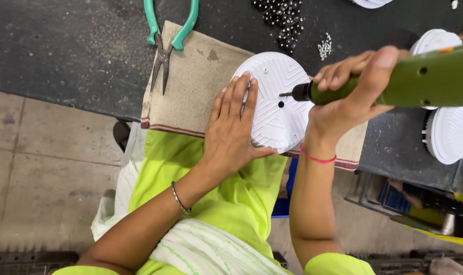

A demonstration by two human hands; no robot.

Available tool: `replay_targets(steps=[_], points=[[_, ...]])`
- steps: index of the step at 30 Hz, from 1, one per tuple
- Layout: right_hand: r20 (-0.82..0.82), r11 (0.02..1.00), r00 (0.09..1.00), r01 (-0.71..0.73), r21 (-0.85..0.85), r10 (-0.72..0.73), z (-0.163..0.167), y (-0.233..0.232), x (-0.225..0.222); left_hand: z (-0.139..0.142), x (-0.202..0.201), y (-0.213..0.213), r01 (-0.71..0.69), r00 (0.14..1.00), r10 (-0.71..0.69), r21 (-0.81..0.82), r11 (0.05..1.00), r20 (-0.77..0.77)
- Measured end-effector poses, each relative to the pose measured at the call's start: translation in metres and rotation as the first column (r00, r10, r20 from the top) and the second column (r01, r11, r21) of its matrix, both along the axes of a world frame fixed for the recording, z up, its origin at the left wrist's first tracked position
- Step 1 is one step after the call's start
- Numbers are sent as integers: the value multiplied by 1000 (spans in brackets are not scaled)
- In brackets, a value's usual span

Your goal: The person assembles round white LED ceiling light fixtures at a workbench. They place small screws and components onto the plastic base, flip the unit over, and use an electric screwdriver to drive screws into the center, then stack the finished fixture with completed units on the table.

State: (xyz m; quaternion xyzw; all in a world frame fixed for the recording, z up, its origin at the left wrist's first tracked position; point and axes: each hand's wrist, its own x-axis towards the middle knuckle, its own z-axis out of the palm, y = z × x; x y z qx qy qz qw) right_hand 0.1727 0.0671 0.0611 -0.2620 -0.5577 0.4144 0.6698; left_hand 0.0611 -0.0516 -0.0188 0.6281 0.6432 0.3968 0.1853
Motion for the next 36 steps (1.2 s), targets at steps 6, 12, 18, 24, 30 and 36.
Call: replay_targets(steps=[6,12,18,24,30,36], points=[[85,998,994,70,10,-70,2,-4,-10,6,-1,0,15,1000,-15,-35,999,5],[163,985,974,147,85,-159,0,5,-25,2,1,0,-1,1000,1,11,1000,16],[52,983,983,171,66,-174,-3,-3,-27,-7,2,6,-39,999,40,69,997,-4],[-54,995,996,80,66,-77,3,-1,-5,-16,3,11,-42,998,45,73,996,-46],[48,999,998,38,32,-40,17,29,33,-17,1,10,-22,999,25,57,998,-44],[198,1000,980,22,-6,-20,42,40,94,-3,-13,14,-7,999,11,80,997,-45]])
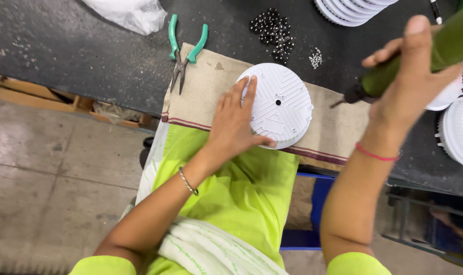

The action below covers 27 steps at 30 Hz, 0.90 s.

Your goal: The person assembles round white LED ceiling light fixtures at a workbench. They place small screws and components onto the plastic base, flip the unit over, and use an electric screwdriver to drive screws into the center, then stack the finished fixture with completed units on the table.

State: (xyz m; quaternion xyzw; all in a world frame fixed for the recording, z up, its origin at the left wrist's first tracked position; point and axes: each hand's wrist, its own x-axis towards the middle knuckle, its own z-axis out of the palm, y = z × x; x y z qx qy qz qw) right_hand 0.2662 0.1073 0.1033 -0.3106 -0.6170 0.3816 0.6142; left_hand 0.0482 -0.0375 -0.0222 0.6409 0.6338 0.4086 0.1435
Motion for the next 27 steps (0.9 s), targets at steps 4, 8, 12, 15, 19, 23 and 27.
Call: replay_targets(steps=[4,8,12,15,19,23,27], points=[[29,994,998,61,-94,-59,-4,-7,49,2,-46,36,-53,998,55,122,991,-12],[-26,982,995,90,-169,-95,-22,-19,84,-4,-78,108,-157,988,149,299,941,48],[-11,977,987,156,-145,-160,-37,-33,94,-11,-88,163,-187,981,192,329,926,17],[4,971,981,195,-138,-196,-40,-44,92,-12,-90,183,-126,985,157,328,936,-68],[23,971,978,208,-115,-207,-38,-55,88,-8,-81,190,-89,984,129,287,954,-122],[8,972,980,197,-128,-197,-37,-58,82,-5,-76,189,-39,975,99,286,957,-199],[24,976,982,191,-102,-189,-36,-61,76,-8,-75,189,-3,935,107,291,957,-339]])
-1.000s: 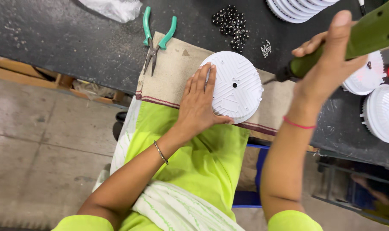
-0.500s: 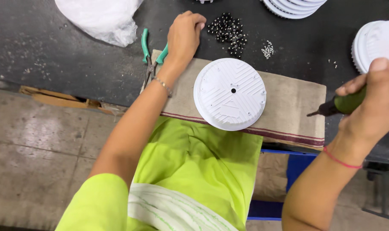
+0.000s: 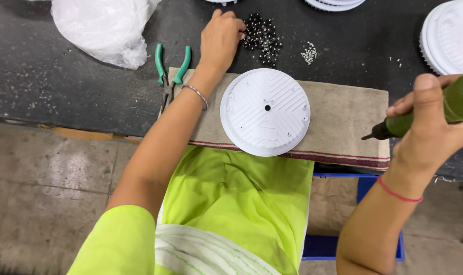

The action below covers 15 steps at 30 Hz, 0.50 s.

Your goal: The person assembles round white LED ceiling light fixtures at a workbench. They place small screws and components onto the plastic base, flip the unit over, and use an electric screwdriver to drive screws into the center, then stack the finished fixture with completed units on the table.

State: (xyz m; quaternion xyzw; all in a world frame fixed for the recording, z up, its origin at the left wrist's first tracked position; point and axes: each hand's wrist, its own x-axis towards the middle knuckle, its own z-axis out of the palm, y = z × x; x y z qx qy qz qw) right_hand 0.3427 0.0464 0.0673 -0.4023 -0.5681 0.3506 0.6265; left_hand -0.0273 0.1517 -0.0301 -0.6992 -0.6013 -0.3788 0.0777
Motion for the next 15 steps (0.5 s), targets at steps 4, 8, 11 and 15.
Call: replay_targets(steps=[4,8,11,15], points=[[7,1000,1000,-6,18,6,2,-1,-4,-12,5,-4,-45,989,51,52,998,-136],[19,999,1000,15,32,-16,5,0,-6,-15,1,-10,7,985,10,97,995,-172],[37,999,999,18,32,-19,7,1,-4,-4,-1,-16,49,992,-33,123,991,-125],[-7,1000,1000,29,12,-29,4,0,-2,18,12,-50,123,972,-151,159,980,179]])
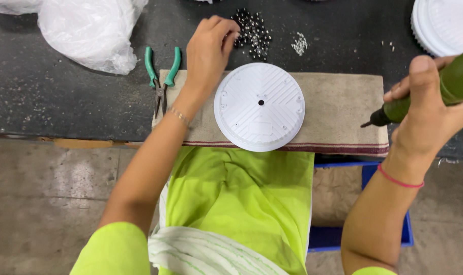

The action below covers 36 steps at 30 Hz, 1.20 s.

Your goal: The person assembles round white LED ceiling light fixtures at a workbench. They place small screws and components onto the plastic base, flip the unit over, and use an electric screwdriver to drive screws into the center, then stack the finished fixture with completed units on the table.

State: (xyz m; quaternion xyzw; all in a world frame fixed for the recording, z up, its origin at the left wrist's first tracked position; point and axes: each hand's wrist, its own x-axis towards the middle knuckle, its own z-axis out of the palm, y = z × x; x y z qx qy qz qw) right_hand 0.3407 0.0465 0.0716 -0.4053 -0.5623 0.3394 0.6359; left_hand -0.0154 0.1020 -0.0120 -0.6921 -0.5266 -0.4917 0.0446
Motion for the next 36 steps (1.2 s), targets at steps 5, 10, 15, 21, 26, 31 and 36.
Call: replay_targets(steps=[5,10,15,21,26,31,36], points=[[-25,1000,1000,0,-3,0,-3,-1,-2,11,39,-72,196,980,-188,-182,964,59],[-30,999,999,-40,16,41,1,-3,-11,16,55,-86,182,983,-176,-174,968,48],[-22,999,999,-45,24,46,4,-6,-14,16,56,-87,186,982,-188,-222,957,12],[-27,998,998,-53,24,54,-3,-3,-11,14,56,-89,203,977,-214,-270,941,-11],[-6,998,998,-56,26,56,-3,1,-12,14,47,-88,310,951,-284,-313,898,125],[-9,997,997,-74,30,75,2,4,-23,15,43,-86,325,946,-311,-329,887,96],[3,989,990,-141,48,141,9,6,-42,14,49,-105,224,961,-264,-337,915,-78]])
